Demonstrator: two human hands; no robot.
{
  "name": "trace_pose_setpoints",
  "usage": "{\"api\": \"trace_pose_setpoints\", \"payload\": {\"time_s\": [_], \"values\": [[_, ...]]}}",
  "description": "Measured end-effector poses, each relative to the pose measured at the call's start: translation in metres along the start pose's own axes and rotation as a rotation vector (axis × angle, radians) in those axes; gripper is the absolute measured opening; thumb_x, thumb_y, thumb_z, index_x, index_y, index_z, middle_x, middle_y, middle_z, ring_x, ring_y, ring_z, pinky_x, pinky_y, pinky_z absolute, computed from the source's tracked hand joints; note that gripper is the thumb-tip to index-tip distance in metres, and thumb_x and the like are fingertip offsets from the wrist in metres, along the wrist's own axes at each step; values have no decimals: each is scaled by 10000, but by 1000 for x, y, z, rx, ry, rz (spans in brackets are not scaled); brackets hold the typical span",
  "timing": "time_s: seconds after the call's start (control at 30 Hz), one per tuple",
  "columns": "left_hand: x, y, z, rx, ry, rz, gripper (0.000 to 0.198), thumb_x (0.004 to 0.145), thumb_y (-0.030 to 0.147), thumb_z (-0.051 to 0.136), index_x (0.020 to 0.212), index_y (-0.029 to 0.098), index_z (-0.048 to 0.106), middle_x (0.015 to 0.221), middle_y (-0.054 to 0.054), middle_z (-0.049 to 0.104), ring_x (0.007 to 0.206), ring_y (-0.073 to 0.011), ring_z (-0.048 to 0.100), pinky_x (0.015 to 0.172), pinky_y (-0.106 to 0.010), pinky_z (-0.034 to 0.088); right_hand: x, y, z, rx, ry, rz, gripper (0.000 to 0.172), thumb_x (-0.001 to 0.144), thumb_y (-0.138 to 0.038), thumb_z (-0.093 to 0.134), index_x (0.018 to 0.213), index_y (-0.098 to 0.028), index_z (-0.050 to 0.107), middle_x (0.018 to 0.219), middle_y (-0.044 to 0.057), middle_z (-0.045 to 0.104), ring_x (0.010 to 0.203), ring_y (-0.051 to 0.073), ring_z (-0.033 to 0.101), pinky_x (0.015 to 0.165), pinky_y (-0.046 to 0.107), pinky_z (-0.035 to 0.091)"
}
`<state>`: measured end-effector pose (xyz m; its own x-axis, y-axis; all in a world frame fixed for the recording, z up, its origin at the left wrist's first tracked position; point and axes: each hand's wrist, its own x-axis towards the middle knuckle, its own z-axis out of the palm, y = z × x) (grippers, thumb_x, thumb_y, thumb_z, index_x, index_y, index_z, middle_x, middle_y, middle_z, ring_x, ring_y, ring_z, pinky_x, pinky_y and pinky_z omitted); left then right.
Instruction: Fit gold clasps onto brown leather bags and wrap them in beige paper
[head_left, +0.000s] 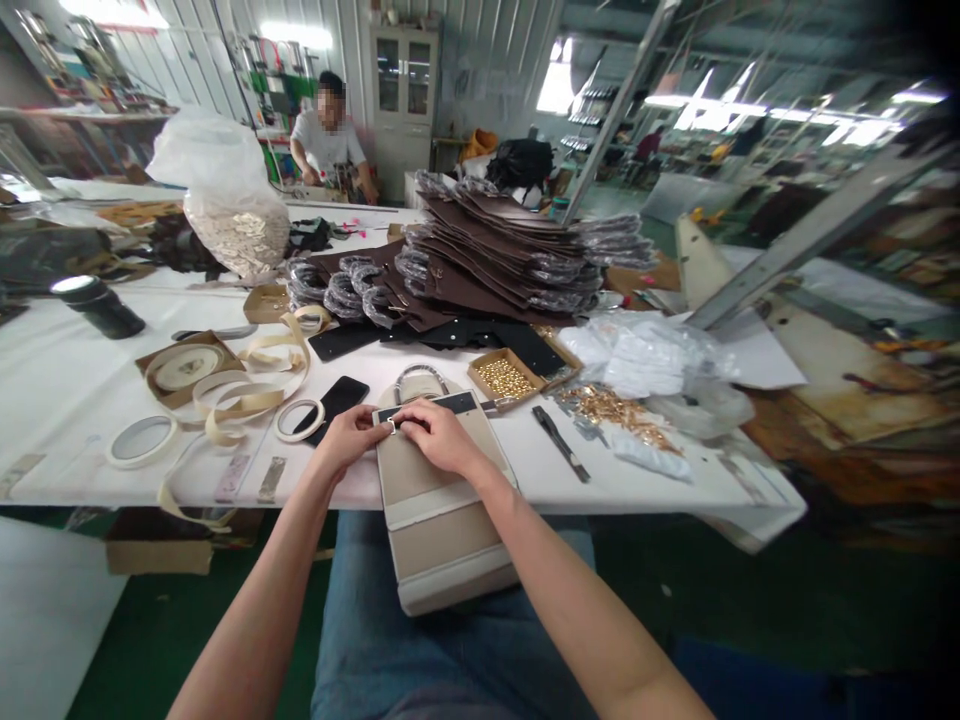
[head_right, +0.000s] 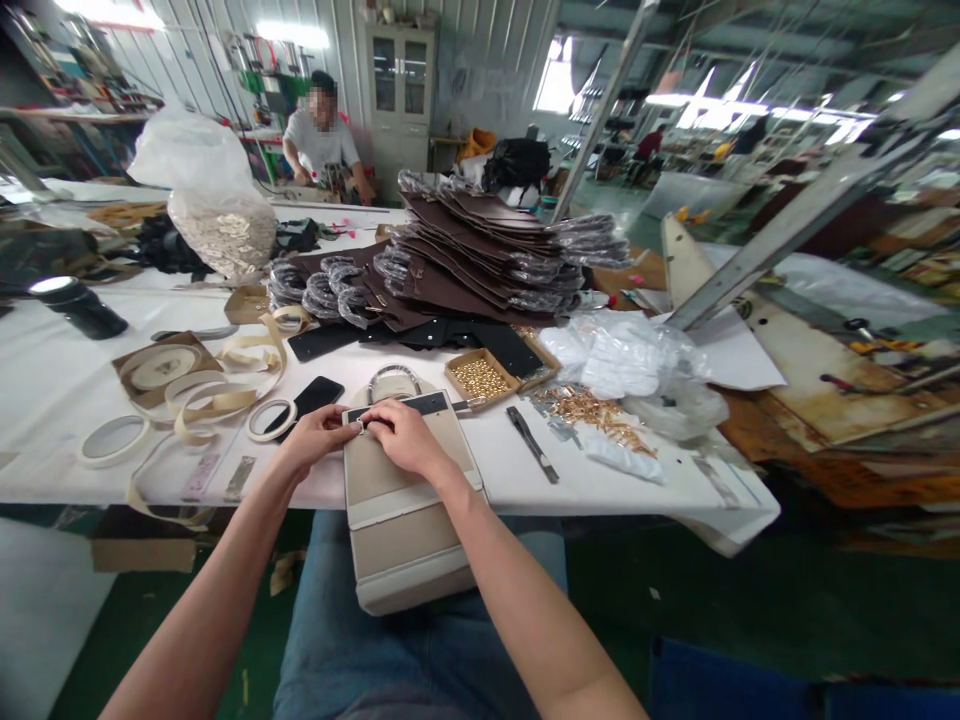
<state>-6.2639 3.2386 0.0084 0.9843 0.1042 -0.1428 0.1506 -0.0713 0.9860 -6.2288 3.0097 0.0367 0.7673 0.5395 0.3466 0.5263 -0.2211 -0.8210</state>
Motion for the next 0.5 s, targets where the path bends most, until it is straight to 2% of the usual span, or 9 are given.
{"api": "trace_pose_setpoints", "payload": {"time_s": [0.2,0.3,0.4,0.5], "values": [[7,9,4,124,66,-89,497,656,451,957,1019,136,832,821,-44,737,768,-200,663,670,-278,485,-15,-13,-3,108,144,29,208,1046,-180,701,1183,-230,849,1193,67,813,1069,216,754,936,340,602],[9,12,5,240,99,-98,462,646,478,942,964,162,828,752,-16,691,728,-199,630,616,-265,436,-31,-24,-17,110,167,28,226,1067,-220,694,1238,-250,838,1263,67,805,1076,204,760,869,305,620],[10,14,6,311,81,-114,475,649,534,948,958,198,819,729,7,660,714,-196,599,595,-253,409,-53,-23,-51,23,235,79,246,1092,-269,689,1306,-278,811,1308,60,801,1069,191,766,895,296,643],[10,19,9,281,55,-151,497,570,573,982,847,218,771,717,4,659,695,-199,591,576,-253,414,-82,-4,-104,-152,418,165,231,1109,-292,671,1299,-258,798,1301,85,800,1096,206,766,890,302,642]]}}
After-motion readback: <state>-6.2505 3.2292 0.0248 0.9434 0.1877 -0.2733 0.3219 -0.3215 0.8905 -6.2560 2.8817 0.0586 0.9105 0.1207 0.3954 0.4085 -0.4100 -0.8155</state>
